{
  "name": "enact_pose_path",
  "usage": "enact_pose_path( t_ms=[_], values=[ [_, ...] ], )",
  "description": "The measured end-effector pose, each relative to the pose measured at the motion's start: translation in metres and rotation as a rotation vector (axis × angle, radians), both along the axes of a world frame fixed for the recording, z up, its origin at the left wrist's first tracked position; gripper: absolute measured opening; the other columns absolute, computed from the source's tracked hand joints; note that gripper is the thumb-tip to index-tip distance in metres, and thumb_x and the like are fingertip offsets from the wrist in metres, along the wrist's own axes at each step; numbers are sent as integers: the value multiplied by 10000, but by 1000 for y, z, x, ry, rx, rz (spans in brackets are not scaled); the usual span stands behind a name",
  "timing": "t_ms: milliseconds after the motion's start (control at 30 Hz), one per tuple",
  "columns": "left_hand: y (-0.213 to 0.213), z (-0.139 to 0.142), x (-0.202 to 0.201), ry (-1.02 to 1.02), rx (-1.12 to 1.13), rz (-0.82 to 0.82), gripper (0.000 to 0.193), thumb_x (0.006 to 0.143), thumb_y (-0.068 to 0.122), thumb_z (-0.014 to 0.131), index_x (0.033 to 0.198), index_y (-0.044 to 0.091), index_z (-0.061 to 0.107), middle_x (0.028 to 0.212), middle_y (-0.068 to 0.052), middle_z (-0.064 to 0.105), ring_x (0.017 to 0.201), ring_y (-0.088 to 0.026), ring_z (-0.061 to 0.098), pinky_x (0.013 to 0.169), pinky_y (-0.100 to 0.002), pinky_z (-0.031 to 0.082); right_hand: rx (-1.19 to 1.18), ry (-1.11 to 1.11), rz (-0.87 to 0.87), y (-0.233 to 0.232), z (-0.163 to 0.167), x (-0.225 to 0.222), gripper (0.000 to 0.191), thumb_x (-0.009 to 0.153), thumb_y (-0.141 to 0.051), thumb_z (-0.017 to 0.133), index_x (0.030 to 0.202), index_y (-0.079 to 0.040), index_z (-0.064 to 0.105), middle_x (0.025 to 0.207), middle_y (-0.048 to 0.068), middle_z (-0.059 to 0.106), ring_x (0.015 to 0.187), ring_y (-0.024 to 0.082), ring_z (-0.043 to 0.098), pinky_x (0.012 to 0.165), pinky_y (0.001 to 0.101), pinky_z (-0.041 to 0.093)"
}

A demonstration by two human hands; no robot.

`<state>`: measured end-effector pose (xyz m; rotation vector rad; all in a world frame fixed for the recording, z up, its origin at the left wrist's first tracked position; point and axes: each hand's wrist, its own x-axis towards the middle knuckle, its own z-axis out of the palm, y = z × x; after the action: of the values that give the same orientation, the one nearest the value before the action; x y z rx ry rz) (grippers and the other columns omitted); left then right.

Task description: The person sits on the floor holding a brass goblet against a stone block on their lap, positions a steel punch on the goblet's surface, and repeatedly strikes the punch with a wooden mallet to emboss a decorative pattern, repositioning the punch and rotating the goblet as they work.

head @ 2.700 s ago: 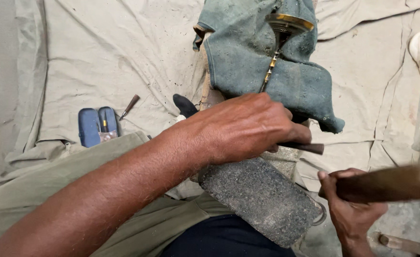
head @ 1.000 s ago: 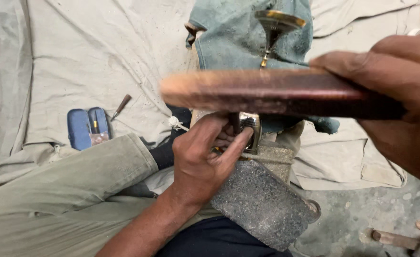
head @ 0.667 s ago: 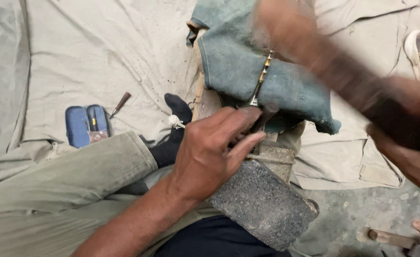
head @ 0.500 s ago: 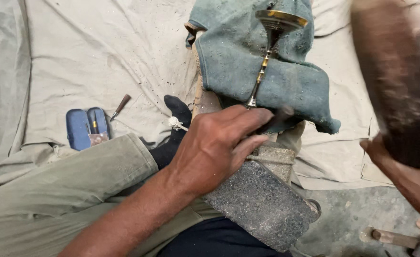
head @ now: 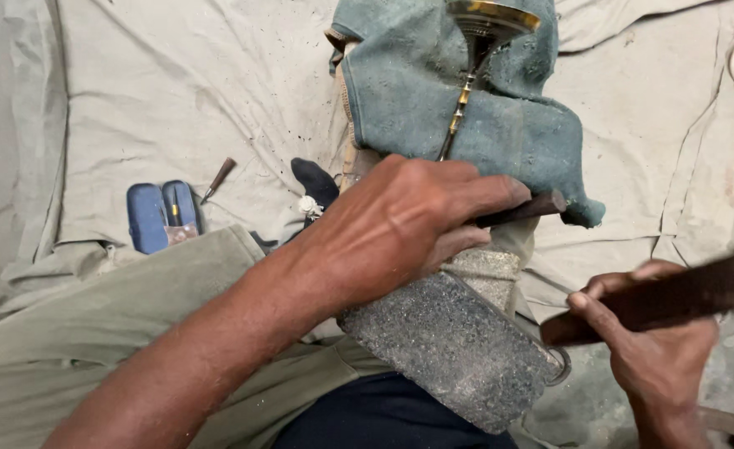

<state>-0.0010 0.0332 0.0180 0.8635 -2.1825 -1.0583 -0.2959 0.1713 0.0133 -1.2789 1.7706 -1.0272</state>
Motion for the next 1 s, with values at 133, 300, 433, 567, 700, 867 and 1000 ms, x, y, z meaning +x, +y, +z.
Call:
enact_pose_path(
  t_ms=[133, 300, 433, 567, 700, 867, 1000],
  values=[
    [-12, 9, -9, -200, 7, -109, 389, 859, 164, 740, 1244, 136, 687, 841, -86, 716, 700, -180, 709, 514, -315, 609, -15, -71, -19, -1, -8, -13, 347, 916, -31, 782, 1192, -32, 571, 934, 99, 692, 866, 176, 718, 860, 336, 641],
    [-21, 24, -17, -347, -4, -190, 371, 931, 36, 650, 1293, 117, 658, 738, -119, 701, 675, -209, 715, 555, -392, 602, 246, 122, 22, -5, -25, -7, 339, 800, 58, 794, 1087, -4, 626, 933, 109, 710, 895, 193, 707, 799, 373, 617],
    [-22, 26, -16, -372, 15, -208, 398, 940, -5, 576, 1308, 129, 648, 698, -125, 676, 651, -240, 715, 599, -436, 597, 101, 195, -22, 2, -36, 10, 312, 852, 83, 781, 1116, 5, 634, 987, 80, 685, 915, 157, 663, 844, 319, 562],
    [-21, 24, -13, -269, -66, -203, 370, 947, 4, 555, 1257, 154, 689, 724, -125, 665, 656, -263, 703, 613, -462, 582, -115, -2, -98, 7, -35, 20, 301, 901, 66, 736, 1154, -28, 603, 1007, 11, 691, 946, 105, 683, 838, 261, 586],
    [-16, 22, -9, -253, -56, -182, 376, 953, -2, 551, 1251, 175, 696, 739, -111, 666, 655, -238, 702, 562, -424, 583, -1, 420, 83, -9, -19, 13, 239, 894, 65, 769, 1098, 34, 648, 884, 89, 684, 777, 172, 670, 728, 303, 563],
    [-4, 19, -3, -274, 71, -101, 312, 1047, 4, 531, 1278, 164, 667, 791, -116, 648, 585, -208, 681, 480, -350, 551, 229, 670, 207, -35, 11, 11, 256, 829, 43, 782, 1067, 83, 694, 792, 161, 677, 684, 281, 651, 652, 356, 530],
    [8, 11, 5, -102, -39, 78, 383, 875, 155, 765, 1244, 122, 670, 830, -105, 681, 652, -215, 688, 504, -340, 592, 99, 199, 135, -53, 29, 13, 357, 851, -72, 755, 1178, 11, 637, 930, 65, 697, 769, 163, 678, 683, 258, 574]
  ],
)
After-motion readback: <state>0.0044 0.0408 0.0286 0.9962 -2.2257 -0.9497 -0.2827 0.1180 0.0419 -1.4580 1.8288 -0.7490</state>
